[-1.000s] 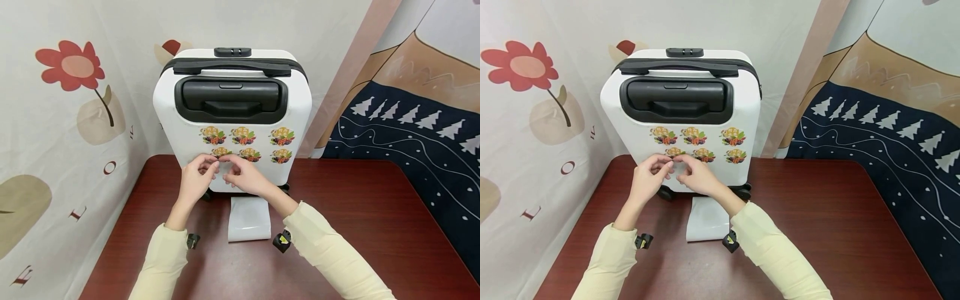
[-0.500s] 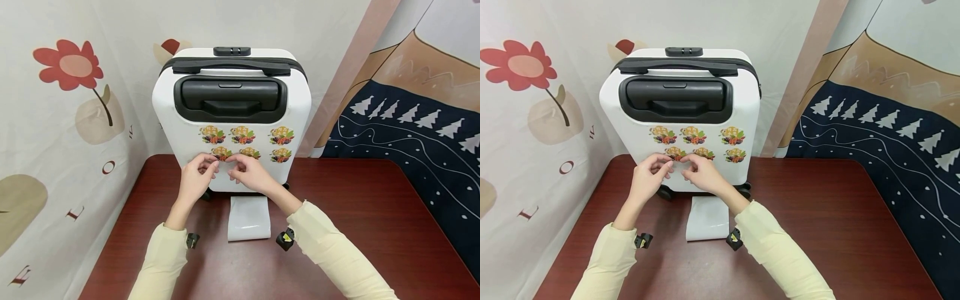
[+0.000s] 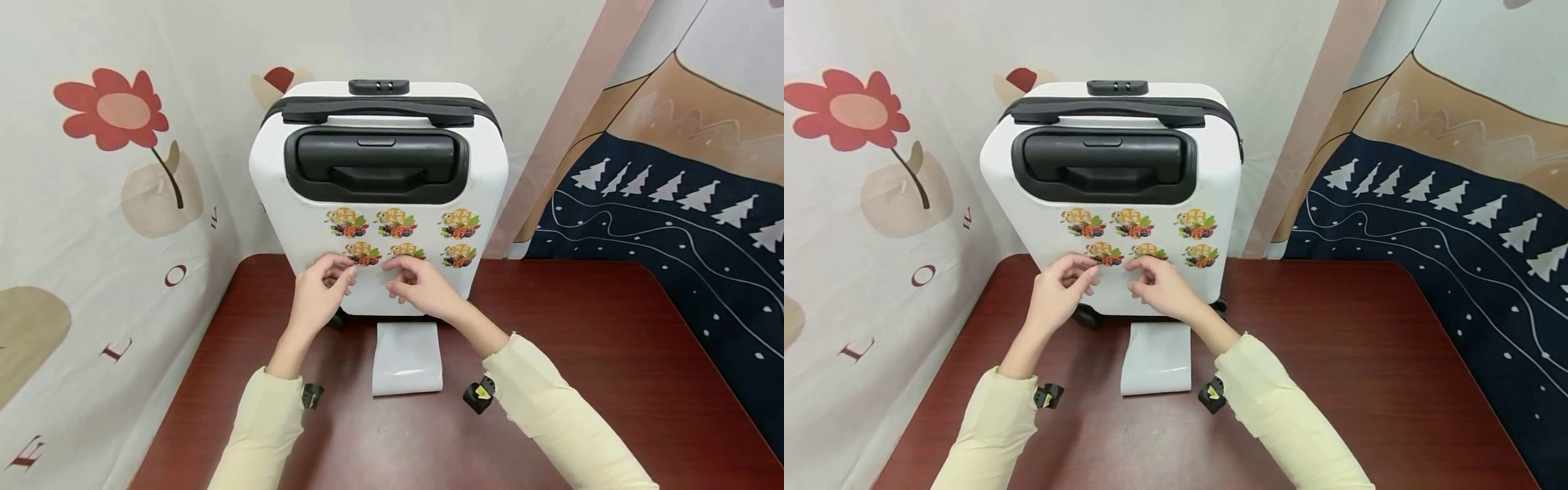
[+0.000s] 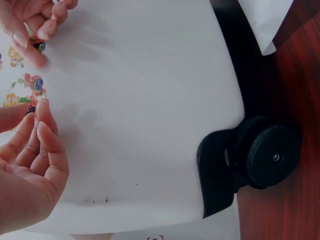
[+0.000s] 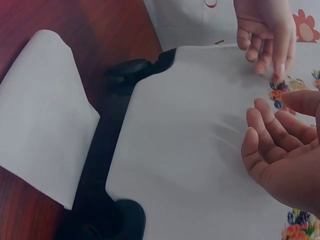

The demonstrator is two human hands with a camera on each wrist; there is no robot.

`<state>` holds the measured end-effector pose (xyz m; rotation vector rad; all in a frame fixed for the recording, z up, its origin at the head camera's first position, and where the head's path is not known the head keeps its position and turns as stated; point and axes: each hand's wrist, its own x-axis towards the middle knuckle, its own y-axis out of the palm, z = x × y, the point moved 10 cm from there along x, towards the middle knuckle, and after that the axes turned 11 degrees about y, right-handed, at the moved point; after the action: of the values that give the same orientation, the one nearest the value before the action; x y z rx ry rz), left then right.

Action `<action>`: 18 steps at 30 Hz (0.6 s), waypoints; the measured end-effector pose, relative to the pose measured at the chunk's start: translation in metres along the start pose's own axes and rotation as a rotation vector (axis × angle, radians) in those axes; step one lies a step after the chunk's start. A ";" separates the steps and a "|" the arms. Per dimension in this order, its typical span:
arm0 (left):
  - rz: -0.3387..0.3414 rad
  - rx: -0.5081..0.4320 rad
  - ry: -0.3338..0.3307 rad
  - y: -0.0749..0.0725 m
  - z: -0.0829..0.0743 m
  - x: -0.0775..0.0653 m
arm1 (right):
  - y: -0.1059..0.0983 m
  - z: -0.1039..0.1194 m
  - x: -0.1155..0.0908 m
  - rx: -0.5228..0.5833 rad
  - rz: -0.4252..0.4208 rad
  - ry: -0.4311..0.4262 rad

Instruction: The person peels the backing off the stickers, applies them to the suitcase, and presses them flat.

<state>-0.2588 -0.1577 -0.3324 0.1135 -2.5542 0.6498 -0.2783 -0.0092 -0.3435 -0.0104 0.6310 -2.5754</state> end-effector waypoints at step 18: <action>0.032 0.048 -0.052 -0.011 0.021 -0.019 | -0.057 -0.035 -0.035 0.043 -0.124 0.050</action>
<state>-0.2493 -0.1781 -0.3535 0.1075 -2.5959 0.7290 -0.2781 0.0664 -0.3465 0.0304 0.6110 -2.7159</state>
